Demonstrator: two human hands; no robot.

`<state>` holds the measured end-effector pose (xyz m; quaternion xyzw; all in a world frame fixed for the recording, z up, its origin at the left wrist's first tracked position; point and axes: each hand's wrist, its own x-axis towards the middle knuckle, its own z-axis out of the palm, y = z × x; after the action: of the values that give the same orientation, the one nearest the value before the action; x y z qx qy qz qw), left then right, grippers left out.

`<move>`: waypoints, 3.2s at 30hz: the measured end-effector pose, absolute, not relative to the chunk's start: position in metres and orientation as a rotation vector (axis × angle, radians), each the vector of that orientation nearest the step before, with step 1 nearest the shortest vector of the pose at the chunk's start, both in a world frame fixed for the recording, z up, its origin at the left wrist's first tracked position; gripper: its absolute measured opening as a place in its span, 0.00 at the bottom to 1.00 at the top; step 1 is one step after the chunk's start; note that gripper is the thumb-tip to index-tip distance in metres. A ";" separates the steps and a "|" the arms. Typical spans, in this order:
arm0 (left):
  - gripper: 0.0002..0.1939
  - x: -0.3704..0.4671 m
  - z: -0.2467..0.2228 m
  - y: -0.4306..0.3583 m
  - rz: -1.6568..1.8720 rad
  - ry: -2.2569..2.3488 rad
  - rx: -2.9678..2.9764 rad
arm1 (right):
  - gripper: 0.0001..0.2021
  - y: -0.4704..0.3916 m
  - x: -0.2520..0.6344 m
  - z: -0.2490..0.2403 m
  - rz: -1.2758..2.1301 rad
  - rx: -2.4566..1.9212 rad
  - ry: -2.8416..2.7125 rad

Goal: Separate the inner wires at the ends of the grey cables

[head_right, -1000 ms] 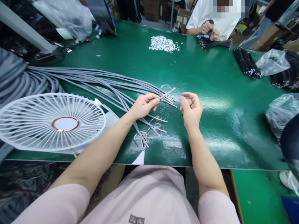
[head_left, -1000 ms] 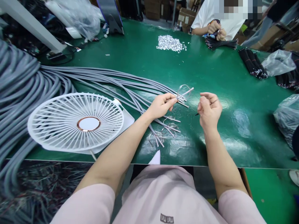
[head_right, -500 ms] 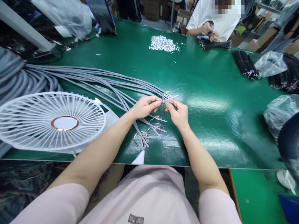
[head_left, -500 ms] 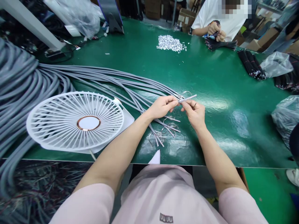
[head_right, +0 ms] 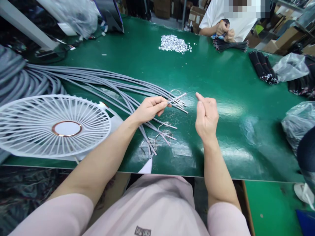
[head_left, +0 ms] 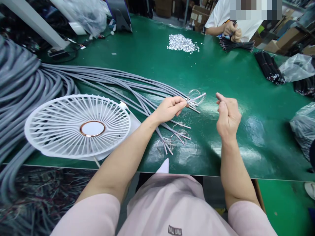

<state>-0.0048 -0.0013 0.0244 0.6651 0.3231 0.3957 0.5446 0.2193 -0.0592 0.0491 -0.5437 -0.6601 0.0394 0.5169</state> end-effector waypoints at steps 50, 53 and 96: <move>0.17 -0.003 0.027 -0.006 0.890 0.858 1.933 | 0.11 -0.056 0.204 0.026 0.217 -1.163 -1.917; 0.17 -0.002 0.027 -0.007 0.889 0.868 1.929 | 0.12 -0.057 0.207 0.027 0.125 -1.196 -1.964; 0.13 0.000 0.028 -0.011 0.915 0.867 1.837 | 0.08 -0.048 0.201 0.016 0.627 -1.174 -1.599</move>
<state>0.0005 -0.0110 0.0282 0.7400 0.3493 0.3687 0.4411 0.2006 -0.0484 0.0156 -0.4868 -0.6628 0.2599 0.5061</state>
